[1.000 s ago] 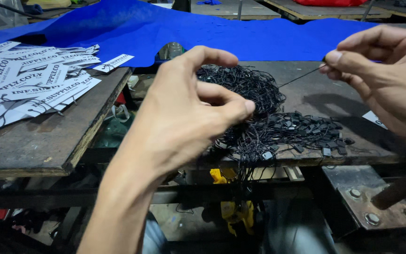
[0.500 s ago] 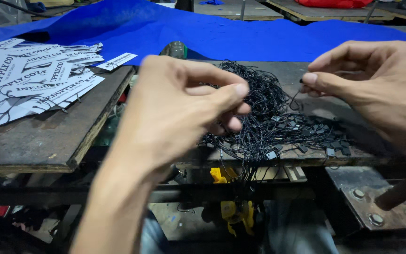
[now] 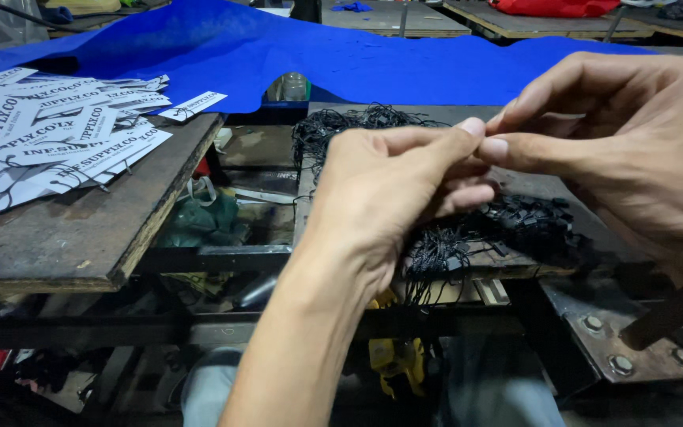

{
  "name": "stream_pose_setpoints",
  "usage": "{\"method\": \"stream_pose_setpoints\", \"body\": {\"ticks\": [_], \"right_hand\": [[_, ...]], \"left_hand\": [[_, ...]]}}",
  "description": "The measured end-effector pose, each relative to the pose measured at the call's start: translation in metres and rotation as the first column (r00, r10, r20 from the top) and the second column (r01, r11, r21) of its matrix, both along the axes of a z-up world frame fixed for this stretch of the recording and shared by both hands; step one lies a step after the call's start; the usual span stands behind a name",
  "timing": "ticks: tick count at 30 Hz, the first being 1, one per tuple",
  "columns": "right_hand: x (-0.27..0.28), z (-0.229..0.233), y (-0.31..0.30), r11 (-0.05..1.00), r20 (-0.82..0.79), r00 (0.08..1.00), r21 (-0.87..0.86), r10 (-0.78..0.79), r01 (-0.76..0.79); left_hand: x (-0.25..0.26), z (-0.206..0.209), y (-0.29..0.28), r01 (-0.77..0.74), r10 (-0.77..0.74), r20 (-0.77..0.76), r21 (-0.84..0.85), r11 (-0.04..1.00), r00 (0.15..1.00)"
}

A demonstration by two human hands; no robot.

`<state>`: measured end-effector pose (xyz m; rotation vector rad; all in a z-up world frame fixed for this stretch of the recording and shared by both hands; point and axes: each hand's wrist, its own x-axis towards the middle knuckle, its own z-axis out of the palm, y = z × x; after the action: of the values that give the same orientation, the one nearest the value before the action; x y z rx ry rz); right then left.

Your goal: The person threads black cords through small white tags labeled 'INF.SUPPLY.CO' and places them on a pile. The hands repeatedly pick up tags and cords, thread the cord through the tag's hole, and set the assembled item down.

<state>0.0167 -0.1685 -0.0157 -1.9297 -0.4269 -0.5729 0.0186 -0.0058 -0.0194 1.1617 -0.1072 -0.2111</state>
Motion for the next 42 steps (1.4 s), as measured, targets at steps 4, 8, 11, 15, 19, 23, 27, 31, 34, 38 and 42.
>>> {"method": "stream_pose_setpoints", "body": {"ticks": [4,8,11,15,19,23,27,31,34,38,42], "right_hand": [[-0.001,0.0,0.0,0.999,-0.006,0.999,0.008,0.048,-0.048],[0.001,-0.001,-0.005,0.996,-0.012,0.996,-0.022,0.086,-0.086],[0.005,-0.003,-0.012,0.992,0.005,0.993,-0.045,0.121,-0.121],[0.006,-0.005,-0.015,0.993,-0.011,0.994,-0.038,0.107,-0.108],[0.007,-0.008,-0.024,0.993,-0.054,0.992,0.002,0.115,-0.115],[0.005,-0.005,-0.026,0.987,-0.13,0.987,-0.118,0.094,-0.11],[0.004,-0.004,-0.025,0.973,-0.189,0.981,-0.219,0.034,-0.076],[-0.005,0.006,-0.02,0.945,-0.195,0.96,-0.297,-0.199,0.136],[0.009,-0.004,-0.056,0.83,-0.065,0.922,-0.463,-0.382,0.311],[0.013,-0.009,-0.071,0.568,-0.145,0.677,-0.684,-0.721,0.458],[0.02,-0.026,-0.085,0.498,0.055,0.776,-0.737,-0.629,0.456]], "left_hand": [[0.005,-0.001,0.002,-0.081,0.081,-0.003,-0.16,0.984,0.997],[0.006,0.0,0.004,-0.107,0.108,0.002,-0.123,0.987,0.994],[0.008,-0.001,0.003,-0.112,0.115,0.009,-0.143,0.983,0.993],[0.01,-0.001,0.005,-0.124,0.129,0.029,-0.149,0.981,0.991],[0.004,0.01,0.019,-0.205,0.193,-0.079,-0.197,0.959,0.978],[0.004,0.017,0.029,-0.275,0.239,-0.14,-0.388,0.88,0.961],[0.017,0.006,0.037,-0.26,0.238,-0.114,-0.564,0.784,0.965],[0.024,0.001,0.04,-0.346,0.333,-0.114,-0.475,0.81,0.936],[0.026,-0.007,0.041,-0.38,0.385,-0.044,-0.301,0.875,0.922],[0.029,-0.009,0.036,-0.413,0.424,0.05,-0.153,0.898,0.904],[0.031,-0.01,0.03,-0.409,0.417,0.128,-0.086,0.908,0.9]]}}
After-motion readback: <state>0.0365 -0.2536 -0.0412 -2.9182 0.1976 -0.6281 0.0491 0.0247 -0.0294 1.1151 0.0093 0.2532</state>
